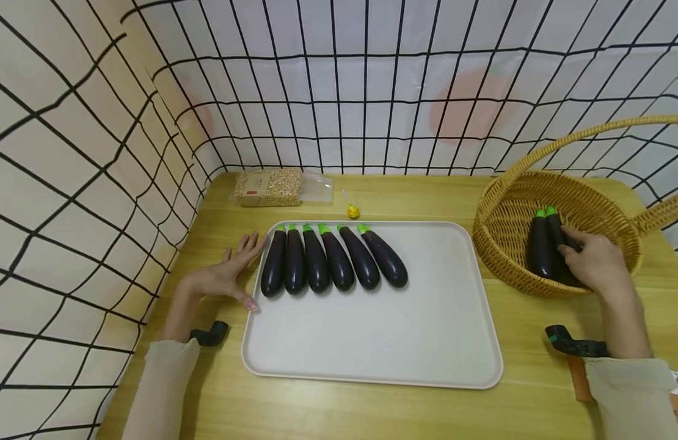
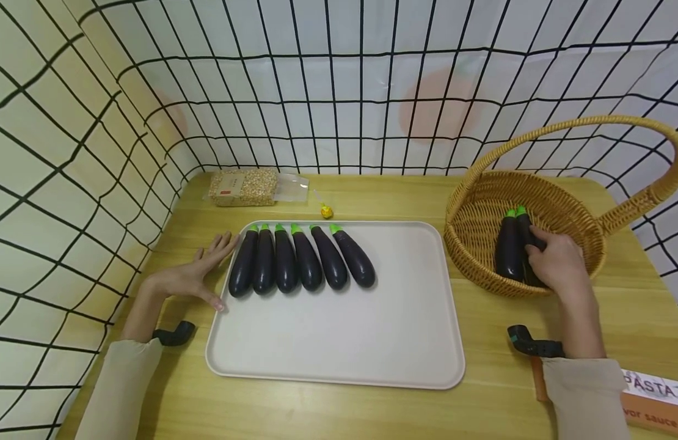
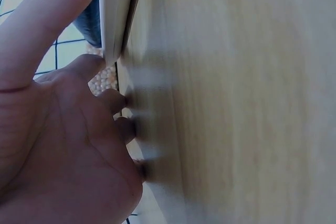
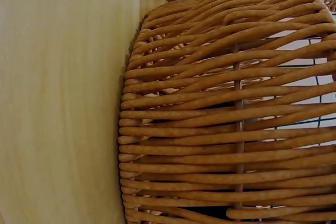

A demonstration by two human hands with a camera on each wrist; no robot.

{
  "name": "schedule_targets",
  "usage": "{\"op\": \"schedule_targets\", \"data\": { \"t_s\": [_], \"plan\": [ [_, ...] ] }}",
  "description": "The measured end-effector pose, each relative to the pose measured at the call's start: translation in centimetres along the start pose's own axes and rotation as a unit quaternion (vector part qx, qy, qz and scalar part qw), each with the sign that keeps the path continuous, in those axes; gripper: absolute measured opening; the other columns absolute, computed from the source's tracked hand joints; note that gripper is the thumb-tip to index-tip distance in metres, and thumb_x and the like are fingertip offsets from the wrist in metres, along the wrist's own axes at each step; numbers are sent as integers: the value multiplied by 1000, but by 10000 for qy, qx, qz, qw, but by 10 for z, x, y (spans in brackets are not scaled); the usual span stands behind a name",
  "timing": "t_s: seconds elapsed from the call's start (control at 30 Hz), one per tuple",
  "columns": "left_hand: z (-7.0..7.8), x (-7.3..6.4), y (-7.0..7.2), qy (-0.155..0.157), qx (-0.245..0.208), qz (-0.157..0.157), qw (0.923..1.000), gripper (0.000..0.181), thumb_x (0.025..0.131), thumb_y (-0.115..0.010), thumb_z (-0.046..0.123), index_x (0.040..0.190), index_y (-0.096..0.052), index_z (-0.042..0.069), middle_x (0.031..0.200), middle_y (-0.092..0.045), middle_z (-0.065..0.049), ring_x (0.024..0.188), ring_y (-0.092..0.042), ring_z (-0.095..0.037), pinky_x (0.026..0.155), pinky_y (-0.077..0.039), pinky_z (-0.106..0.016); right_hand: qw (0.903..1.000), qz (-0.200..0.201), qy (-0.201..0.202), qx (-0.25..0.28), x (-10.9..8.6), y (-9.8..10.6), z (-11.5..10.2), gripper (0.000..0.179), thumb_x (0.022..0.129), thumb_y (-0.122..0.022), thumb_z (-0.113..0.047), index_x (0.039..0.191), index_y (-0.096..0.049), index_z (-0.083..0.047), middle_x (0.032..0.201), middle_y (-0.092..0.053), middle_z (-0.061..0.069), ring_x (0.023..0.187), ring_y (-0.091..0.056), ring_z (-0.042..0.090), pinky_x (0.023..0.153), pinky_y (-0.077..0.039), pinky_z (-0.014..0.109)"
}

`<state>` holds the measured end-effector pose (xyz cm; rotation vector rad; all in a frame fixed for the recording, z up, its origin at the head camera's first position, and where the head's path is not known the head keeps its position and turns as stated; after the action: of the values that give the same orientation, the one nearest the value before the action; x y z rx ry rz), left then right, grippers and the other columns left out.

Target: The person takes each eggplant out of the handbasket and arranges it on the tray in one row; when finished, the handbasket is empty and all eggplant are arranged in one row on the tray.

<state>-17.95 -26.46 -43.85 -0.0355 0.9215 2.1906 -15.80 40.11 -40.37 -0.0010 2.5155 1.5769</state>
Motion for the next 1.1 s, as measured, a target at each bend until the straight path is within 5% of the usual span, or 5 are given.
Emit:
{"op": "schedule_targets", "data": {
  "t_s": [0.17,0.43,0.53,0.83,1.1],
  "plan": [
    [-1,0,-1,3,-6,-5,10000,146,69,-96,36,166,11,11,165,33,-26,150,38,-46,115,25,-75,10000,85,12,47,1,0,1,54,109,-42,-20,152,-34,11,134,-39,57,88,-54,51,78,-34,52],
    [-1,-1,0,2,52,12,10000,147,69,-96,38,166,11,10,165,32,-26,150,37,-47,115,24,-75,9979,-227,-132,589,4,-3,4,60,111,-38,-33,158,-31,3,137,-44,52,88,-59,40,59,-39,27],
    [0,0,0,-7,58,11,10000,147,69,-96,38,166,10,11,165,32,-26,151,36,-47,115,24,-75,9983,-140,-137,542,5,-4,2,58,111,-35,-29,158,-31,3,129,-51,50,68,-56,29,54,-37,28],
    [0,-1,0,-4,76,9,10000,147,68,-96,39,166,11,11,165,32,-27,150,36,-48,115,24,-75,9994,287,174,111,6,-5,-3,53,109,-35,-23,155,-38,4,104,-59,45,58,-42,21,53,-32,31],
    [0,-1,0,60,12,14,10000,148,68,-96,41,166,11,11,165,32,-27,151,37,-47,115,25,-74,9997,158,172,-61,7,-5,-2,60,110,-43,-33,152,-37,9,129,-54,47,87,-62,53,71,-48,56]
  ]
}}
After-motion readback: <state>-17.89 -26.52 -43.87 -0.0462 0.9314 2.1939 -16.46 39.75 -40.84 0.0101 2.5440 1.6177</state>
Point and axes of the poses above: each hand's wrist, its own x-axis towards the middle knuckle, its own y-axis out of the back of the hand, z = x × y, the point moved 3 cm from there along x, towards the middle knuckle
